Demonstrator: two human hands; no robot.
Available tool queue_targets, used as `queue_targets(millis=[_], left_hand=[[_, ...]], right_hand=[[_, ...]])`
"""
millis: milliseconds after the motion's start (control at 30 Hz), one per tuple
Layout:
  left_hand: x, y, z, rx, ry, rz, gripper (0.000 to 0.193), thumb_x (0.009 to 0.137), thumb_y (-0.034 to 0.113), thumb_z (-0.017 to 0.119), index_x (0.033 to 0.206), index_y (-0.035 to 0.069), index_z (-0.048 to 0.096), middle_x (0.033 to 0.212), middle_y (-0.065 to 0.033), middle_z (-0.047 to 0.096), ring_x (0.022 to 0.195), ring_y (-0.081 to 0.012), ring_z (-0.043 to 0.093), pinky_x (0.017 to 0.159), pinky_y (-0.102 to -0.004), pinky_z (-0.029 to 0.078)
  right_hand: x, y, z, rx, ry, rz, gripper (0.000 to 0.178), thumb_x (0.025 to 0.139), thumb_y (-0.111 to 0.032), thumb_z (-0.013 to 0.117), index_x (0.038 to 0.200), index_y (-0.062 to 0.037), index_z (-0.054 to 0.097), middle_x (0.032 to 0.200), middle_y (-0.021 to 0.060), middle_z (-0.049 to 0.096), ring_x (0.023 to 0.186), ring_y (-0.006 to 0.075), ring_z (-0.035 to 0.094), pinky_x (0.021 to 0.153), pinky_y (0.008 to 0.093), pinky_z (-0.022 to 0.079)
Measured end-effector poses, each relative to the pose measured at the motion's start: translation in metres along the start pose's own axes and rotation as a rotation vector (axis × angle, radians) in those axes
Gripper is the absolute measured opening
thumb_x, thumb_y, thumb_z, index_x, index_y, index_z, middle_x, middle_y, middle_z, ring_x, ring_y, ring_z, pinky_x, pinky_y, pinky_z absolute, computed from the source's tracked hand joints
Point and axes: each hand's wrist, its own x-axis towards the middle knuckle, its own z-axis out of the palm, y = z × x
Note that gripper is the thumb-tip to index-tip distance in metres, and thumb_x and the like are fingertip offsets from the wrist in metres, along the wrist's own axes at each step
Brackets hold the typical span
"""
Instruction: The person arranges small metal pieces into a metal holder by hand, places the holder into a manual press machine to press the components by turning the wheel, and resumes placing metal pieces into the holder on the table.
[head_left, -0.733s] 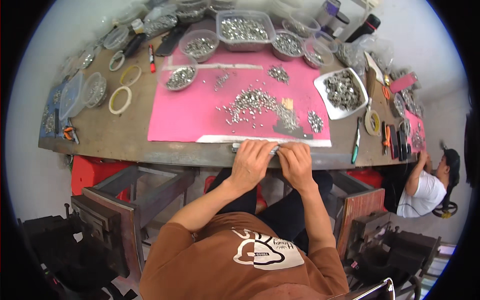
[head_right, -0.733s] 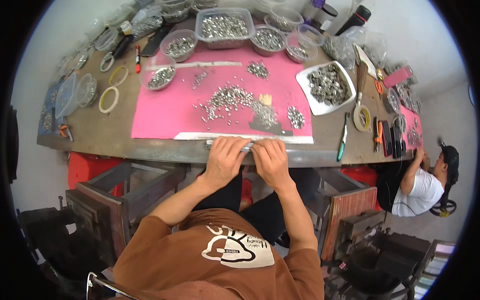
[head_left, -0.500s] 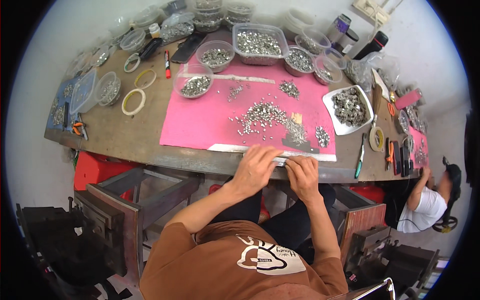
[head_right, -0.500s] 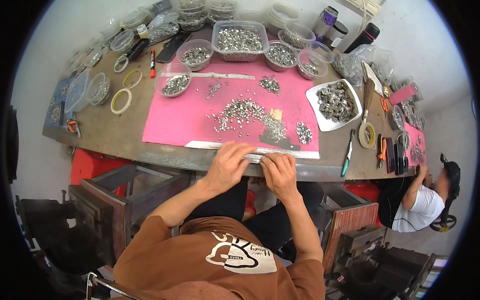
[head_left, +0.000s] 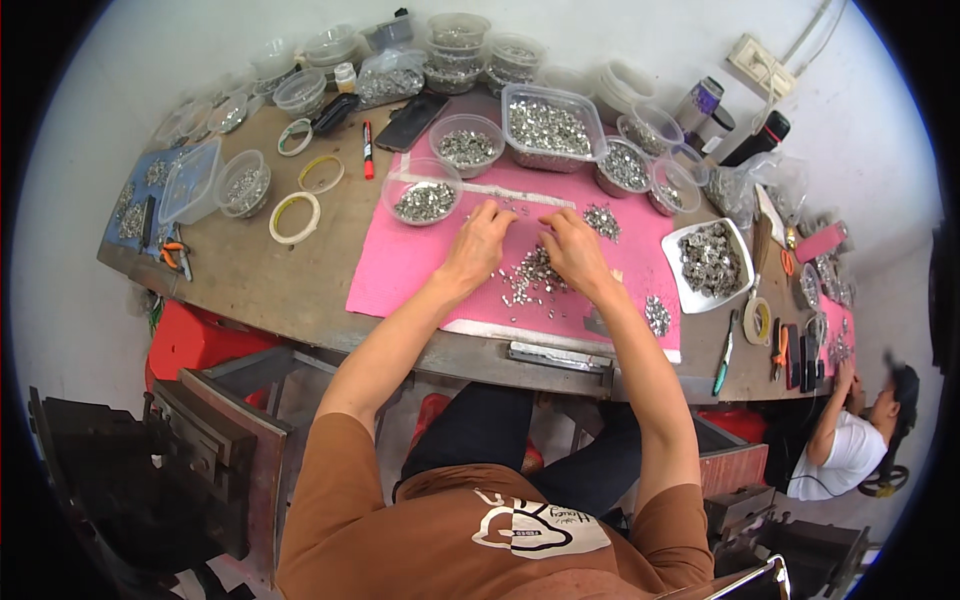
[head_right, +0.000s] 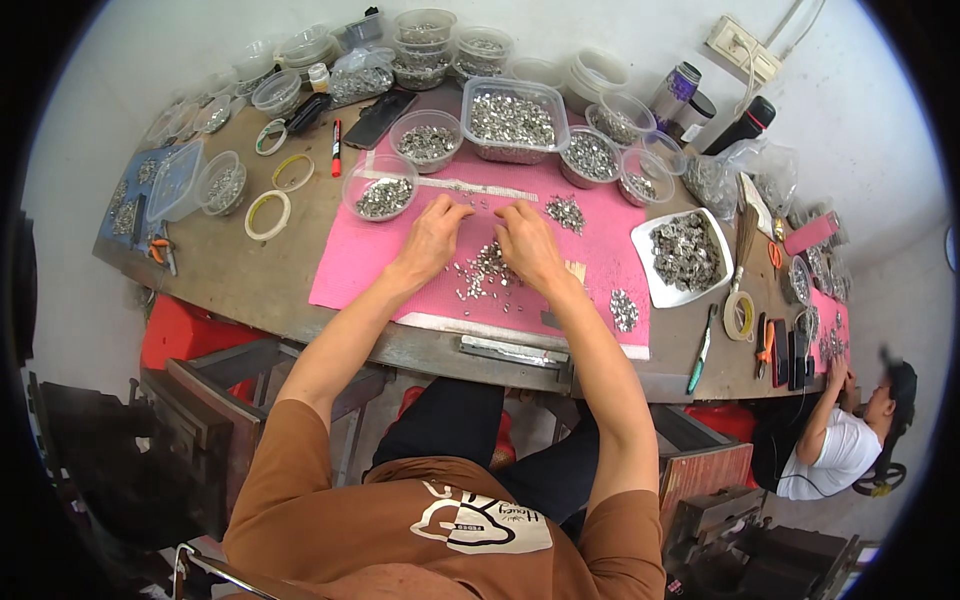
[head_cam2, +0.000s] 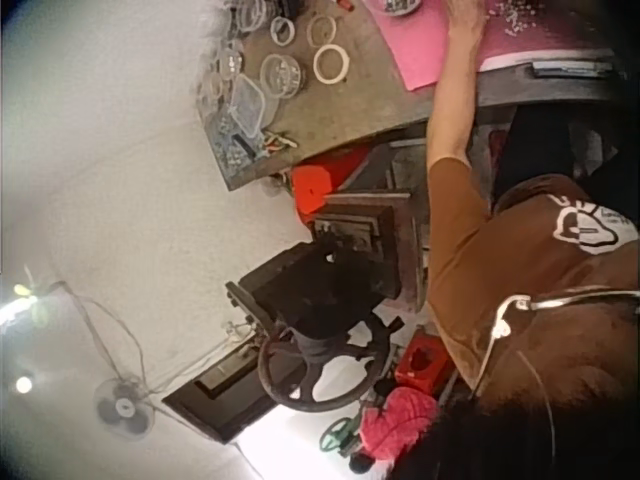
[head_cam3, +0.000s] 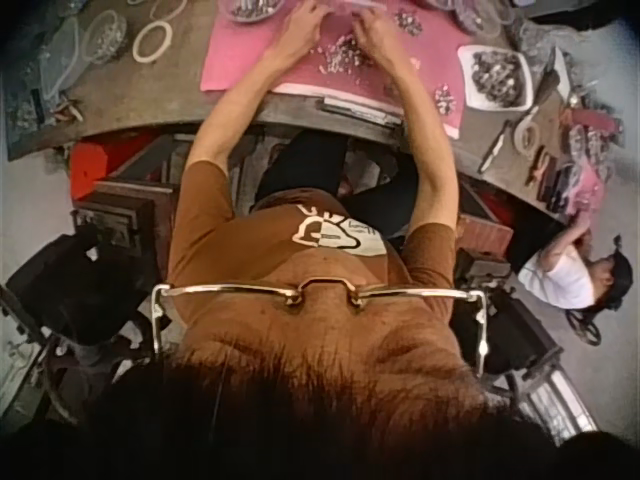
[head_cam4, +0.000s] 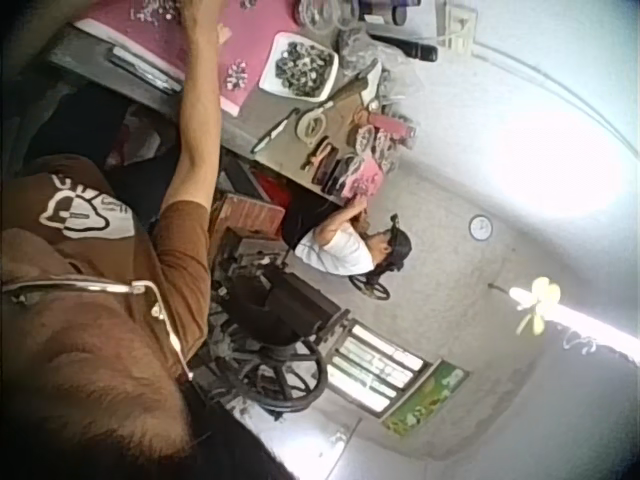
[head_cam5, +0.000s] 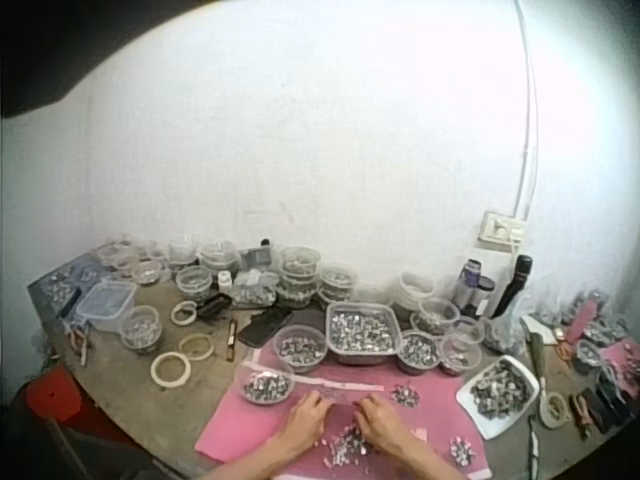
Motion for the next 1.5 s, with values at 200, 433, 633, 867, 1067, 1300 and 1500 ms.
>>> queue_targets(millis=[200,433,633,867,1067,1300,1500], left_hand=[[-0.004,0.018,-0.016,0.045,0.115,-0.025,0.047,0.088,-0.001,0.06,0.134,-0.003,0.056,0.135,-0.0287,0.053,0.126,-0.0469,0.05,0.108,-0.0523,0.042],[-0.02,0.017,-0.005,-0.054,-0.199,-0.228,0.073,0.082,-0.004,0.053,0.151,-0.012,0.03,0.155,-0.0392,0.031,0.147,-0.0526,0.028,0.123,-0.0573,0.022],[-0.006,0.011,-0.009,-0.347,-0.027,-0.187,0.064,0.091,-0.002,0.052,0.15,-0.014,0.03,0.154,-0.0356,0.033,0.143,-0.0493,0.036,0.12,-0.0485,0.032],[-0.006,0.01,-0.012,-0.528,0.094,-0.419,0.071,0.095,0.002,0.054,0.156,-0.01,0.021,0.16,-0.0327,0.029,0.15,-0.0419,0.03,0.124,-0.0424,0.025],[0.013,0.006,-0.01,-0.728,0.095,-0.538,0.074,0.096,0.004,0.052,0.159,-0.009,0.016,0.165,-0.0278,0.024,0.153,-0.0309,0.027,0.116,-0.0316,0.032],[0.013,0.0,-0.011,-0.73,0.056,-0.53,0.07,0.097,0.005,0.051,0.159,-0.008,0.02,0.164,-0.027,0.027,0.151,-0.031,0.032,0.116,-0.0329,0.032],[0.006,0.003,-0.013,-0.588,0.065,-0.459,0.065,0.096,0.003,0.049,0.154,-0.011,0.026,0.158,-0.0333,0.033,0.149,-0.0423,0.032,0.123,-0.0424,0.027]], right_hand=[[0.023,0.014,0.034,-0.158,-0.03,-0.047,0.045,0.087,0.0,0.062,0.129,0.0125,0.052,0.129,0.0326,0.057,0.122,0.0468,0.054,0.106,0.0482,0.046],[0.044,-0.011,0.038,0.029,-0.016,-0.145,0.029,0.086,0.005,0.055,0.113,0.0073,0.065,0.108,0.0266,0.067,0.103,0.0446,0.064,0.092,0.0487,0.053],[0.113,-0.027,0.033,0.126,0.144,-0.168,0.019,0.093,-0.004,0.061,0.109,0.0028,0.068,0.103,0.0207,0.068,0.095,0.0389,0.067,0.082,0.0442,0.055],[0.17,-0.018,0.083,-0.245,-0.222,-0.226,0.034,0.102,-0.033,0.05,0.123,-0.0142,0.068,0.123,0.0136,0.065,0.114,0.0371,0.06,0.094,0.0498,0.05],[0.189,-0.009,0.083,-0.293,-0.439,-0.209,0.038,0.103,-0.041,0.044,0.117,-0.0157,0.069,0.117,0.0156,0.066,0.103,0.041,0.066,0.089,0.0519,0.052],[0.203,-0.027,0.081,-0.193,-0.461,0.067,0.048,0.095,-0.047,0.049,0.103,-0.0072,0.075,0.101,0.0243,0.073,0.098,0.0433,0.07,0.089,0.0536,0.054],[0.211,-0.027,0.093,-0.317,-0.374,0.099,0.044,0.092,-0.038,0.053,0.09,-0.0018,0.078,0.094,0.0262,0.073,0.093,0.0442,0.071,0.085,0.0529,0.056]])
